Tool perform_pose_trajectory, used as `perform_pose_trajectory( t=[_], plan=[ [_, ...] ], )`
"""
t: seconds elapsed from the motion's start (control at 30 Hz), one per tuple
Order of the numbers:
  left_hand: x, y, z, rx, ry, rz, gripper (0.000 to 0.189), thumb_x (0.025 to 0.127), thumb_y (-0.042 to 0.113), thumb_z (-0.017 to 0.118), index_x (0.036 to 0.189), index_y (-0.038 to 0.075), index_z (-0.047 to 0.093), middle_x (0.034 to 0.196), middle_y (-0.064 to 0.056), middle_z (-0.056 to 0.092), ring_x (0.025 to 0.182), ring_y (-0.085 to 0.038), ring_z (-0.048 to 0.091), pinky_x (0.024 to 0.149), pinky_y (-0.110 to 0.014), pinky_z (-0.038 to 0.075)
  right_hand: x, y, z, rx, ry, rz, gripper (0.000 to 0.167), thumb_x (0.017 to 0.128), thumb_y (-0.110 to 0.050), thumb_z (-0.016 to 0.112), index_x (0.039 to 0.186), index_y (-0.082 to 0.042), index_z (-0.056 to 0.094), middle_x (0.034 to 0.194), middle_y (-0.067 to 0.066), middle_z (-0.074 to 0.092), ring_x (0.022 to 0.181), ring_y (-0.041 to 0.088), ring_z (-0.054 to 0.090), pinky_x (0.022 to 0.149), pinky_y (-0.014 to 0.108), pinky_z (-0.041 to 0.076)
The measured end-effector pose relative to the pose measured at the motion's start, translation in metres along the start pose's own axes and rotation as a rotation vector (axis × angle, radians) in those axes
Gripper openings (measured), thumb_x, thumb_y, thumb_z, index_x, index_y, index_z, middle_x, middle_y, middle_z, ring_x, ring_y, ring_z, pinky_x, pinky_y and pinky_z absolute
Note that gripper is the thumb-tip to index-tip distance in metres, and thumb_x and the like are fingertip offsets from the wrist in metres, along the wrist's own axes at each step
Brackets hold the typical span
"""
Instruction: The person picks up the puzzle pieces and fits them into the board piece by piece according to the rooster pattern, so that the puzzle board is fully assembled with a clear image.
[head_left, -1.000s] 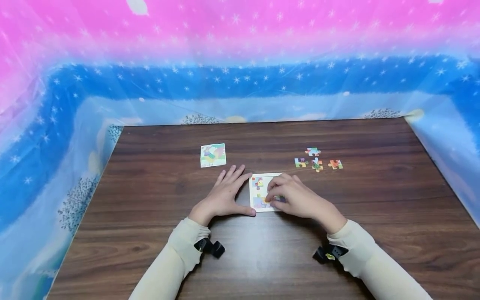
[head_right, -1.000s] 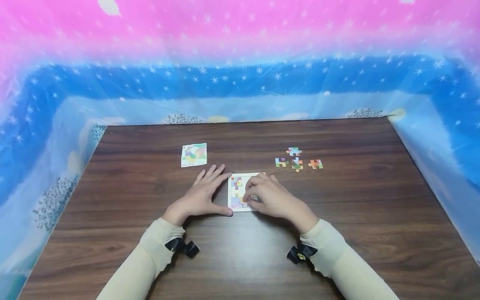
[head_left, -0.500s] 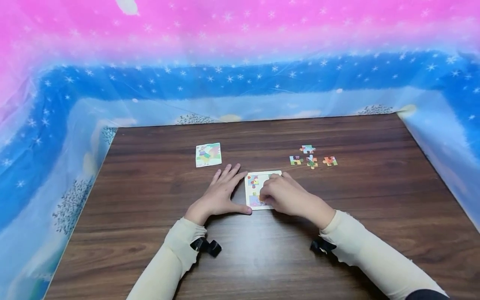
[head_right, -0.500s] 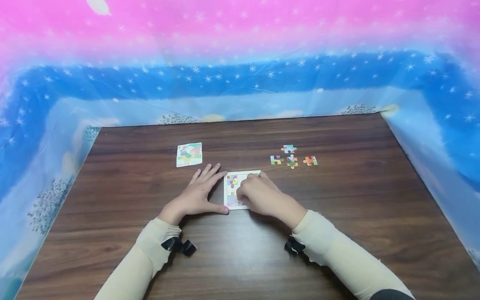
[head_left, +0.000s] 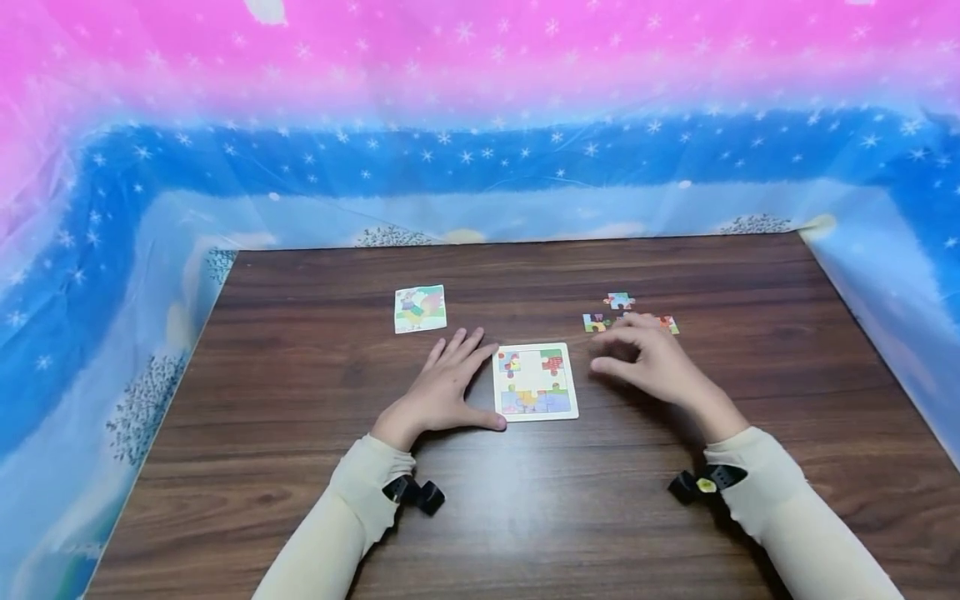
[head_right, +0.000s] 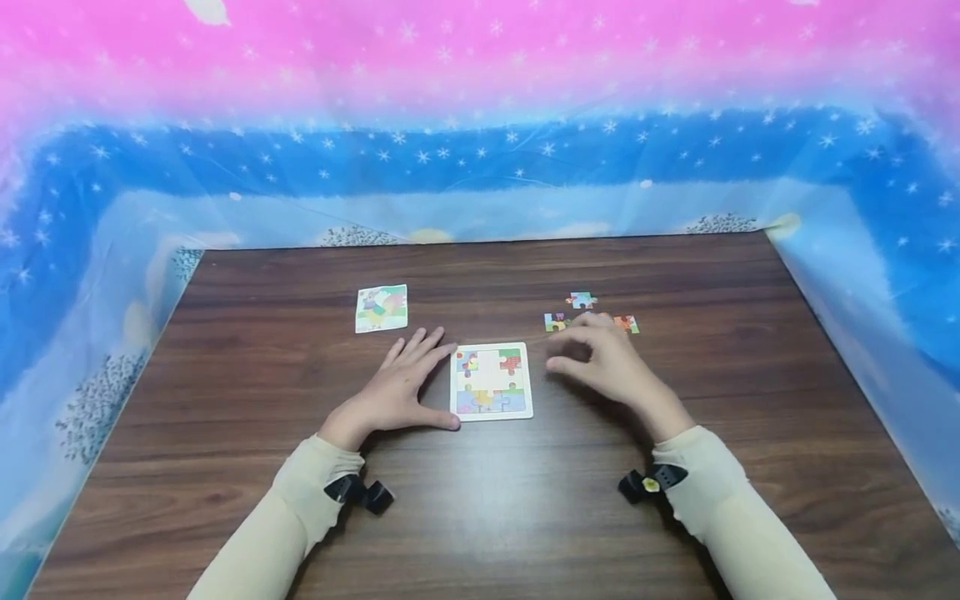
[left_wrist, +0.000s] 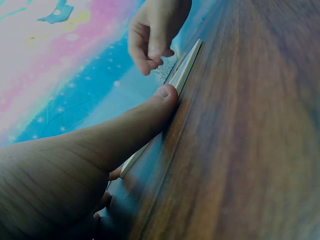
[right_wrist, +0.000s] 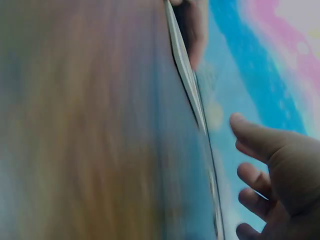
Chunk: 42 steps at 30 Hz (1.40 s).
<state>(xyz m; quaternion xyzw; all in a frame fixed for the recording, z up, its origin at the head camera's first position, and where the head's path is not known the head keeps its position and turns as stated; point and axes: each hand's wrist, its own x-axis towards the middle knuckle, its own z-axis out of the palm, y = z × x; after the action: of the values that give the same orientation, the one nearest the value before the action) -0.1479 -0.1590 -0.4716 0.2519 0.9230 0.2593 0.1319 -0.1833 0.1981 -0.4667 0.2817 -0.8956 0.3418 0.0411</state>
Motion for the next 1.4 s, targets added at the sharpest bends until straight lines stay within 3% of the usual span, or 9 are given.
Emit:
perform_pose_trajectory(
  t=[0.1,0.23,0.5,0.77,0.97,1.2,1.4],
  plan=[
    [0.000,0.000,0.000,0.004,0.007,0.008,0.116,0.079,0.066,0.085,0.168,0.017,0.030,0.177,-0.012,0.011,0.163,-0.033,0.000,0.130,-0.056,-0.001,-0.003,0.020,-0.013,-0.071,0.050,0.055,0.042,0.084,-0.022,0.092,0.121,-0.009,0.079,0.114,0.010,0.066,0.107,0.031,0.052,0.087,0.051,0.032],
    [0.001,-0.002,0.001,0.004,0.004,0.000,0.117,0.078,0.067,0.085,0.169,0.018,0.029,0.177,-0.010,0.010,0.163,-0.031,-0.001,0.130,-0.054,-0.002,-0.008,0.042,-0.034,-0.099,0.028,0.120,0.050,0.084,-0.023,0.092,0.129,-0.007,0.075,0.124,0.015,0.062,0.114,0.038,0.047,0.087,0.056,0.028],
    [0.000,-0.002,0.000,0.000,0.005,0.005,0.117,0.078,0.067,0.085,0.168,0.017,0.030,0.177,-0.010,0.010,0.163,-0.032,0.000,0.130,-0.055,-0.002,-0.016,0.074,-0.064,-0.112,-0.099,0.224,0.054,0.093,-0.023,0.084,0.139,0.000,0.067,0.130,0.022,0.058,0.116,0.043,0.049,0.091,0.062,0.039],
    [-0.003,-0.001,-0.002,0.003,0.001,-0.015,0.117,0.078,0.065,0.086,0.168,0.017,0.030,0.177,-0.010,0.011,0.163,-0.032,0.000,0.130,-0.054,-0.002,-0.012,0.077,-0.066,-0.140,-0.158,0.226,0.051,0.096,-0.029,0.082,0.135,0.000,0.070,0.123,0.019,0.062,0.107,0.036,0.057,0.087,0.056,0.046],
    [0.001,0.000,0.001,0.004,0.006,0.002,0.117,0.079,0.066,0.085,0.169,0.017,0.030,0.177,-0.010,0.011,0.163,-0.032,0.000,0.130,-0.054,-0.002,-0.022,0.066,-0.074,-0.238,-0.158,0.178,0.038,0.097,-0.022,0.080,0.126,0.002,0.074,0.117,0.020,0.068,0.101,0.037,0.062,0.084,0.057,0.049],
    [0.000,-0.001,-0.001,0.015,0.004,-0.003,0.117,0.078,0.066,0.086,0.169,0.016,0.030,0.177,-0.011,0.011,0.163,-0.032,0.000,0.130,-0.054,-0.002,-0.022,0.058,-0.071,-0.292,-0.194,0.173,0.028,0.098,-0.015,0.076,0.115,0.006,0.072,0.111,0.021,0.069,0.108,0.042,0.062,0.095,0.062,0.048],
    [0.000,0.001,-0.001,0.000,0.003,-0.005,0.117,0.079,0.065,0.086,0.169,0.016,0.029,0.177,-0.011,0.010,0.163,-0.032,0.000,0.130,-0.054,-0.002,-0.018,0.065,-0.070,-0.261,-0.190,0.199,0.024,0.094,-0.014,0.078,0.107,0.003,0.069,0.103,0.016,0.067,0.092,0.031,0.060,0.083,0.052,0.048]
  ],
)
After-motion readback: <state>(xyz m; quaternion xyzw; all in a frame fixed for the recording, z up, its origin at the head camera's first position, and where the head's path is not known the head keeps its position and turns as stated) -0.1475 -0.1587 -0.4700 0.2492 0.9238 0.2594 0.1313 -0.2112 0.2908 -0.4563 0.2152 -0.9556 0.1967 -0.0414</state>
